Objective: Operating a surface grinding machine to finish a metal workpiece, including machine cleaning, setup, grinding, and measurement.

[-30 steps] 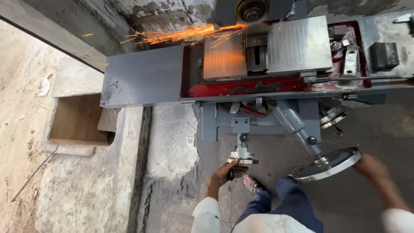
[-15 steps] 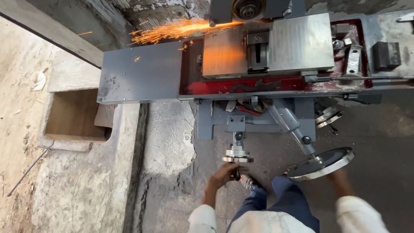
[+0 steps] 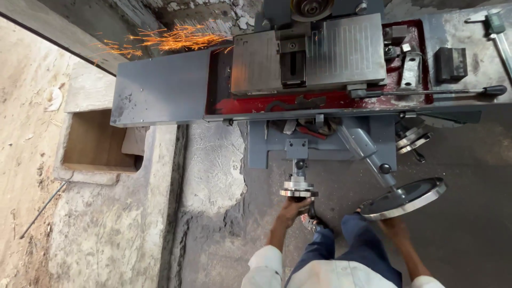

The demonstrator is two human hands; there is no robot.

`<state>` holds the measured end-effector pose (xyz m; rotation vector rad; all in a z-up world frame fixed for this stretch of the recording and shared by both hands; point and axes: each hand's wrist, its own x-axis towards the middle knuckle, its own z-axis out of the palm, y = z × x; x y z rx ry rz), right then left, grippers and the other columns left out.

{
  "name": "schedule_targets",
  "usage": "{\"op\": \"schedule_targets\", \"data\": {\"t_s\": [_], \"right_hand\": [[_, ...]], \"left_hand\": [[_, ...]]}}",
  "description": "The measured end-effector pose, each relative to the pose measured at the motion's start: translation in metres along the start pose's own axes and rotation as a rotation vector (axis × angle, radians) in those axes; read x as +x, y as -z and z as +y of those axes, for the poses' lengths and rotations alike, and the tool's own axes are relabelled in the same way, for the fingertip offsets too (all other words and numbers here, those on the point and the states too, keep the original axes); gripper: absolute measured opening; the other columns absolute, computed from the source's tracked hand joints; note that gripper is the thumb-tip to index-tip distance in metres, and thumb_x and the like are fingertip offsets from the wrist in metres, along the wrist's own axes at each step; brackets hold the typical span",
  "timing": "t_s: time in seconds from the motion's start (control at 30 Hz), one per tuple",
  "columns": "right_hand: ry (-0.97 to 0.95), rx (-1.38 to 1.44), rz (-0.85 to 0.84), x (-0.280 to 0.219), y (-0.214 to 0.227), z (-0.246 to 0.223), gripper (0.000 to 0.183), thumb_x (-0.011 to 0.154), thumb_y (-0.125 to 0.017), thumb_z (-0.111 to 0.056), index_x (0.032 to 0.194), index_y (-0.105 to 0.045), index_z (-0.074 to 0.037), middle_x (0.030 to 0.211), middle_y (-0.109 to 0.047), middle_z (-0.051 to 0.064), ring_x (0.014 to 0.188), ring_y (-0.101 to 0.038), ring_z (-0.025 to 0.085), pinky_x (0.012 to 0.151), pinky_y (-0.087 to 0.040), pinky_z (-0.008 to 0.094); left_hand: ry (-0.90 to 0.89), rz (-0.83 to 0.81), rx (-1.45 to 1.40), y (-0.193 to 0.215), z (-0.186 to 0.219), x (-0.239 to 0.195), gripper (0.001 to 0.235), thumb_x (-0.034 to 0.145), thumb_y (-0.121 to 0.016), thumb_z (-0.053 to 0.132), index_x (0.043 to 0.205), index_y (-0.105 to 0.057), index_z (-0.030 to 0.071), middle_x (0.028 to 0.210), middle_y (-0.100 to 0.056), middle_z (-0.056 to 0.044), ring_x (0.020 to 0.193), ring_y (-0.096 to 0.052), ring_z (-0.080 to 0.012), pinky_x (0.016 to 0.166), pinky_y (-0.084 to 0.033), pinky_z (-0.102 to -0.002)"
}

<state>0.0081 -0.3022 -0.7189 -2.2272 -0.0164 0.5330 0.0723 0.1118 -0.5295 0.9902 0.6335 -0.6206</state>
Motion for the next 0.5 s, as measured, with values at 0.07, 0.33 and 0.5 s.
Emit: {"op": "schedule_targets", "data": {"t_s": [0.07, 0.33, 0.5], "right_hand": [[-0.071, 0.05, -0.073, 0.007, 0.018, -0.036, 0.056, 0.095, -0.061, -0.05, 0.128, -0.064, -0.005, 0.116, -0.068, 0.015, 0.107, -0.062, 0.031, 0.092, -0.047, 0.044], [-0.408, 0.324, -0.221, -0.048, 0.174, -0.163, 0.051, 0.108, -0.045, -0.049, 0.112, -0.071, -0.004, 0.082, -0.059, 0.013, 0.074, -0.052, 0.025, 0.069, -0.047, 0.043], [-0.445, -0.215, 0.058, 0.05, 0.167, -0.1, 0.029, 0.109, -0.05, -0.026, 0.111, -0.068, -0.004, 0.088, -0.066, 0.016, 0.079, -0.064, 0.028, 0.075, -0.052, 0.047]], "left_hand": [[-0.017, 0.146, 0.136, -0.022, 0.004, -0.008, 0.043, 0.088, -0.08, 0.016, 0.126, -0.062, 0.008, 0.116, -0.071, -0.006, 0.108, -0.064, -0.0243, 0.09, -0.054, -0.043], [0.069, 0.228, 0.263, 0.011, 0.035, -0.014, 0.038, 0.078, -0.087, 0.015, 0.111, -0.069, 0.019, 0.108, -0.074, 0.004, 0.103, -0.068, -0.0143, 0.084, -0.057, -0.036], [0.115, 0.201, 0.289, 0.041, 0.042, -0.02, 0.03, 0.08, -0.087, 0.015, 0.106, -0.073, 0.017, 0.107, -0.075, 0.001, 0.099, -0.069, -0.0151, 0.083, -0.058, -0.035]]}}
